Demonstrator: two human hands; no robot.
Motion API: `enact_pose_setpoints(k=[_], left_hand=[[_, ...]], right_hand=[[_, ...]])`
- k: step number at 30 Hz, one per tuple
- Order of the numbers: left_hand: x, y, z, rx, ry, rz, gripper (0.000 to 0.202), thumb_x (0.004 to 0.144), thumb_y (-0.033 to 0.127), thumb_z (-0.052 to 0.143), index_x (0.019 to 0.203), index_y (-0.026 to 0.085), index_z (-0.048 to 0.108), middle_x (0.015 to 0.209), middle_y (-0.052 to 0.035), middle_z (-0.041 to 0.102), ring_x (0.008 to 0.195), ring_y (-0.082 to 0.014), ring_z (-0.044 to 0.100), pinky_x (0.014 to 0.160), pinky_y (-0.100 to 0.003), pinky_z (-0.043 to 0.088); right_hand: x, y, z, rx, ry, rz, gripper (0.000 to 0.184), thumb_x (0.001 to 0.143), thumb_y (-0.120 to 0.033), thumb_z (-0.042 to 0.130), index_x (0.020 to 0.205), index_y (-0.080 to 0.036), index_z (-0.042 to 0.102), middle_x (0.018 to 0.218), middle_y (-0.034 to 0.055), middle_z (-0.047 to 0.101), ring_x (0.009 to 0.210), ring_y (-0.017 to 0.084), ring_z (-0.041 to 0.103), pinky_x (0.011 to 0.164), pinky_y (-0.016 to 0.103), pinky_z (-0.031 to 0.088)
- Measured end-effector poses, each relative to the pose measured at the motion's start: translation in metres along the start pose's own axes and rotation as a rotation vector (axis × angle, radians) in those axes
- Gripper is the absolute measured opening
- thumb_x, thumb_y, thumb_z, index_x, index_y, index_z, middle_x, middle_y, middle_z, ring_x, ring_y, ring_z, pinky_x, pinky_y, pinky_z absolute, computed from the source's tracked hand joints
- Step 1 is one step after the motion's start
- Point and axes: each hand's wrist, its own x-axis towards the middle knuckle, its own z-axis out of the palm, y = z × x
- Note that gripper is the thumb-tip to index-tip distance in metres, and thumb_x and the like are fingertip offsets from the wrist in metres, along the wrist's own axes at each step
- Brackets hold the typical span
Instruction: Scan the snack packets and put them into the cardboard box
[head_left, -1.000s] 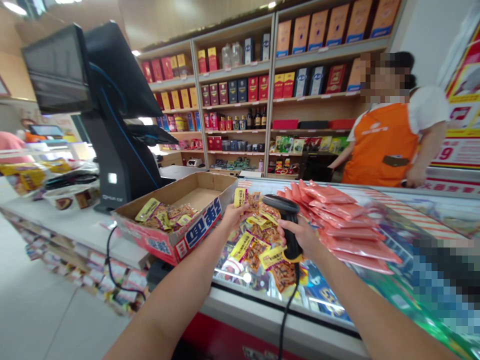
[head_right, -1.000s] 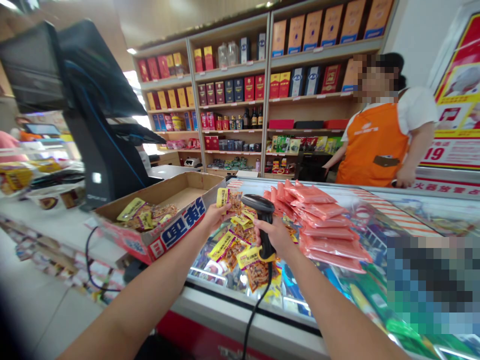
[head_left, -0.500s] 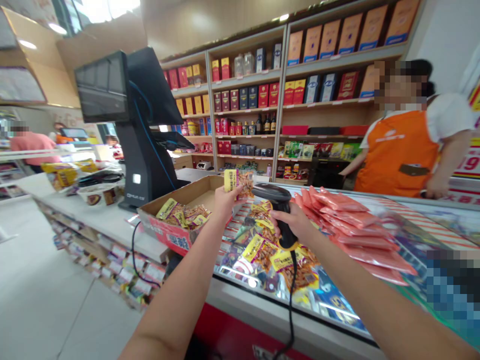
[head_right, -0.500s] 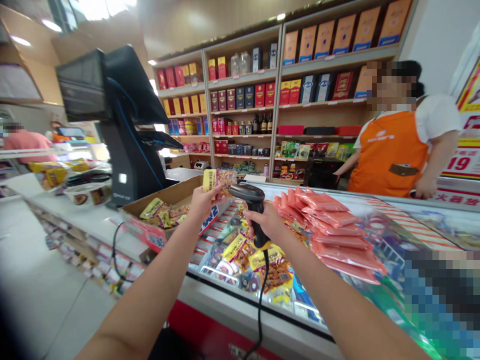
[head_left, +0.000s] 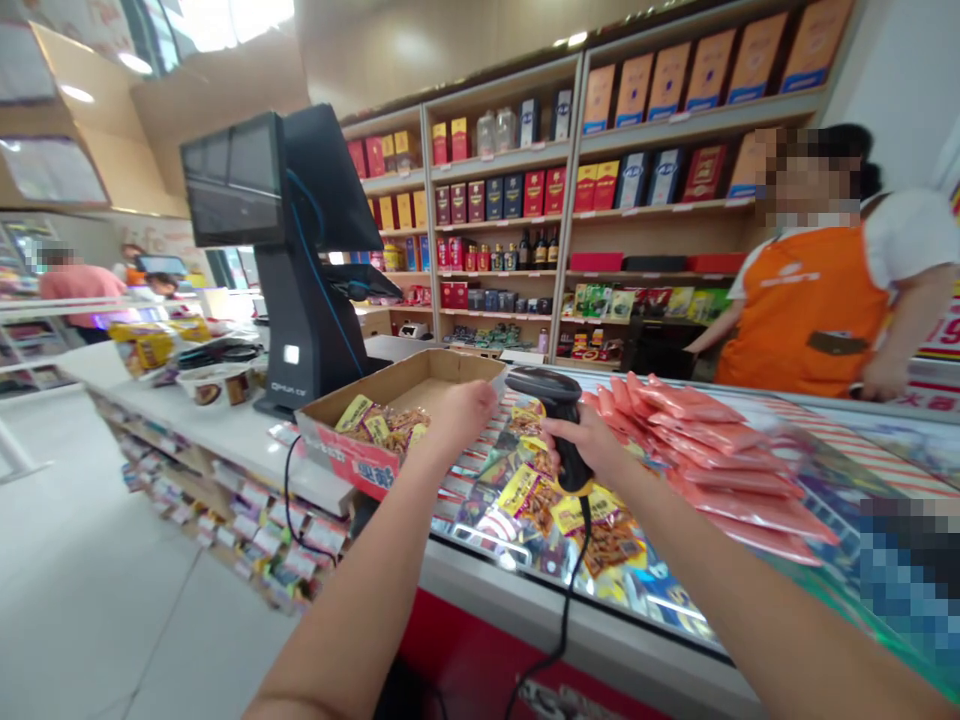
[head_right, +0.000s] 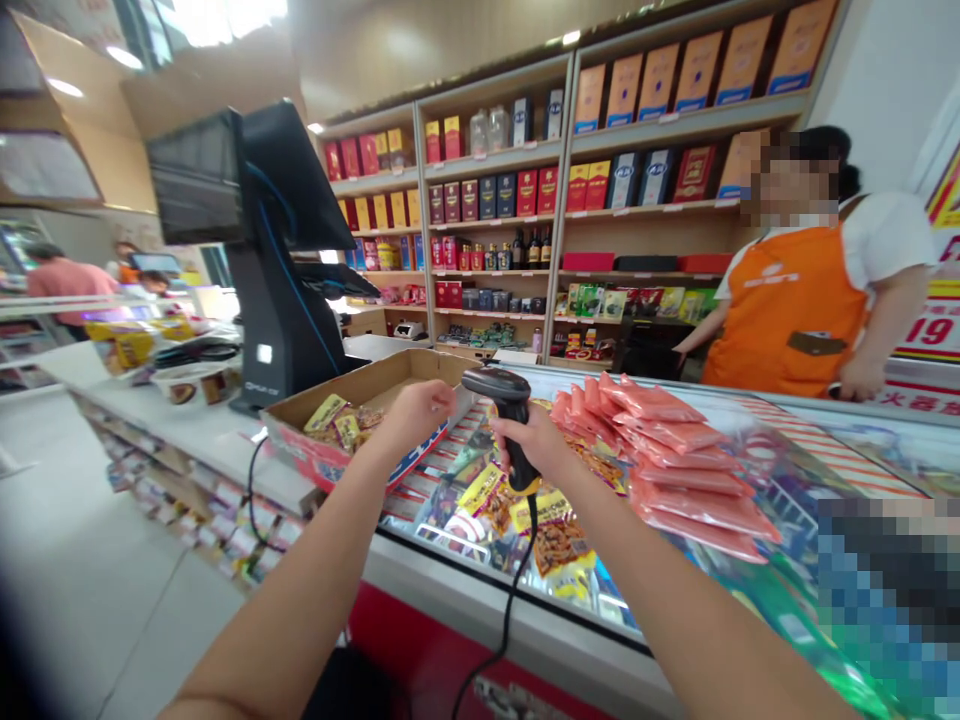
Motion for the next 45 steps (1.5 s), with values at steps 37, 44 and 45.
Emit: enact_pose_setpoints(k=[37,44,45], left_hand=[[0.04,-0.026,0.171,-0.644,0.146,0.031,0.017,0.076,0.018,0.067,0.093,0.02,0.063,0.084,-0.0007,0.073,0.075,-0.016,0.069,0.071,-0.026,0.053],[0.035,-0.018,0.163,-0.515,0.145,0.052,0.013,0.078,0.015,0.065,0.09,0.02,0.061,0.081,0.0001,0.073,0.073,-0.016,0.068,0.068,-0.025,0.049],[0.035,-0.017,0.162,-0.496,0.153,0.053,0.013,0.078,0.014,0.065,0.089,0.02,0.061,0.08,0.0005,0.072,0.072,-0.0156,0.067,0.068,-0.025,0.049]], right_hand=[[-0.036,0.034,-0.075,0.006,0.135,0.084,0.029,0.067,-0.038,0.076,0.061,-0.019,0.055,0.05,-0.0022,0.056,0.039,0.01,0.051,0.038,0.024,0.045],[-0.037,0.034,-0.073,0.001,0.139,0.079,0.024,0.068,-0.037,0.075,0.07,-0.02,0.057,0.052,-0.0032,0.057,0.039,0.011,0.051,0.039,0.025,0.045],[-0.037,0.034,-0.073,0.006,0.139,0.085,0.025,0.067,-0.037,0.075,0.073,-0.02,0.057,0.051,-0.0037,0.056,0.039,0.011,0.051,0.039,0.025,0.045]])
